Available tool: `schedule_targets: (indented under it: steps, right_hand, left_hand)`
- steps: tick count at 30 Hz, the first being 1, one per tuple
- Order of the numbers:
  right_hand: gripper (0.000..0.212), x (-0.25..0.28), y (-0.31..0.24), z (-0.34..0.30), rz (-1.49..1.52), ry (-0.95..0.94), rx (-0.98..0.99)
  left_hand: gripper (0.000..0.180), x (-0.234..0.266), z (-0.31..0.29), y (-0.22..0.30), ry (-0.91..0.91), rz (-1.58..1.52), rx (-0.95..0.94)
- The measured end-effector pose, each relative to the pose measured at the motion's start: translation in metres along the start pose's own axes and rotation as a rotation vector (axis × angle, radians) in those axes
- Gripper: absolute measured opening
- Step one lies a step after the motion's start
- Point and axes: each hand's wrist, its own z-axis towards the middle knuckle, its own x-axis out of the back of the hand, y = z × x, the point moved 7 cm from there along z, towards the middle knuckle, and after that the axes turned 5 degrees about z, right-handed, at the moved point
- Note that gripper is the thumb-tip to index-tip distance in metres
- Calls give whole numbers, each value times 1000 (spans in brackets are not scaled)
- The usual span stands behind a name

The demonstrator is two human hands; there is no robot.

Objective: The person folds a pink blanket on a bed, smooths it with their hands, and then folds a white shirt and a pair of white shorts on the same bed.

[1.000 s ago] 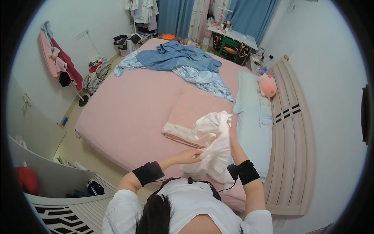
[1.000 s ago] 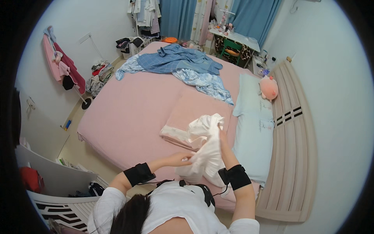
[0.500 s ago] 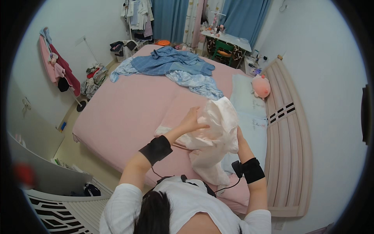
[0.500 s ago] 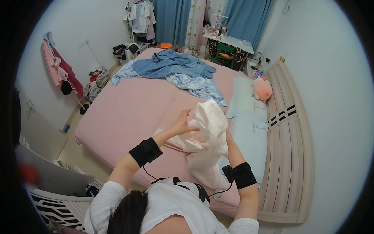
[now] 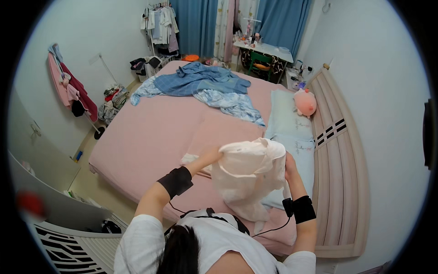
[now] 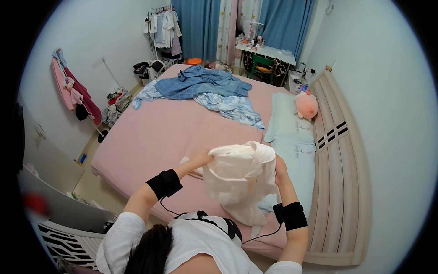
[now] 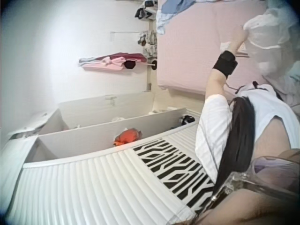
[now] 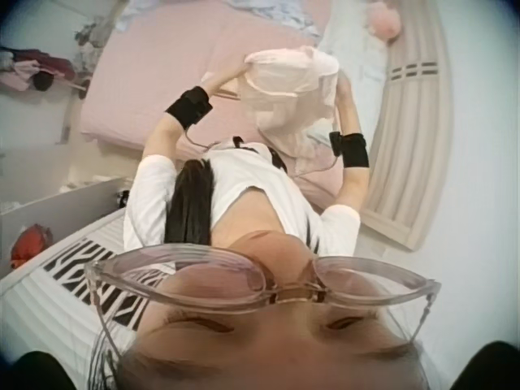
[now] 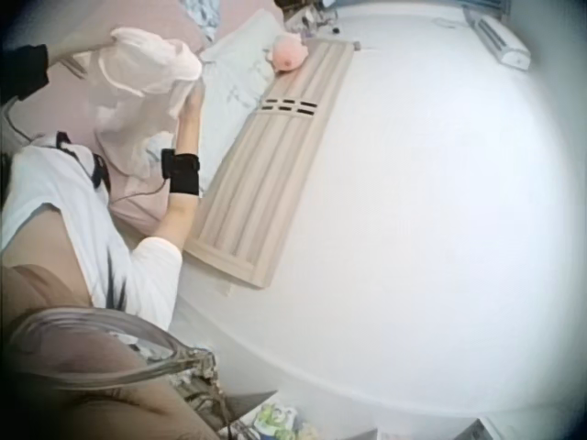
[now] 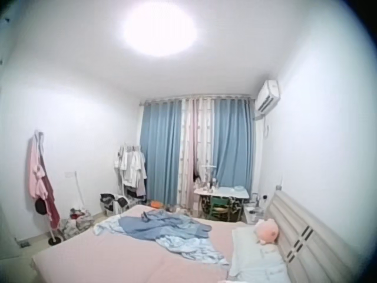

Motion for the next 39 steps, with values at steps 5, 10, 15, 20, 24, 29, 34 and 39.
schedule_targets:
  steps: [5,10,15,20,24,29,34,39]
  right_hand:
    - [51,-45,-28,-8,-54,-164,-10]
    - [79,-123,-12,8,-796,-206,195]
    - [84,-171,6,24,-794,-228,321]
    - [54,-201,29,28,-1067,-245,575]
    - [27,-155,27,83,-1310,11,449]
    - [24,-213,-16,109,-1240,-269,573]
    - [24,-289,-24,113,-1228,-463,527]
    - [22,-333,-36,95,-1156,-584,565]
  left_hand:
    - [28,115,-1,64,384,-103,-41]
    - [23,139,-5,159,423,118,-303]
    - [21,166,-7,165,466,157,-210]
    - [22,187,-20,138,496,159,-130]
    - [25,220,-49,105,448,169,-30]
    - [27,257,-110,55,442,163,129]
    - [29,290,-160,16,513,81,203]
    - [30,302,-200,-3,515,37,333]
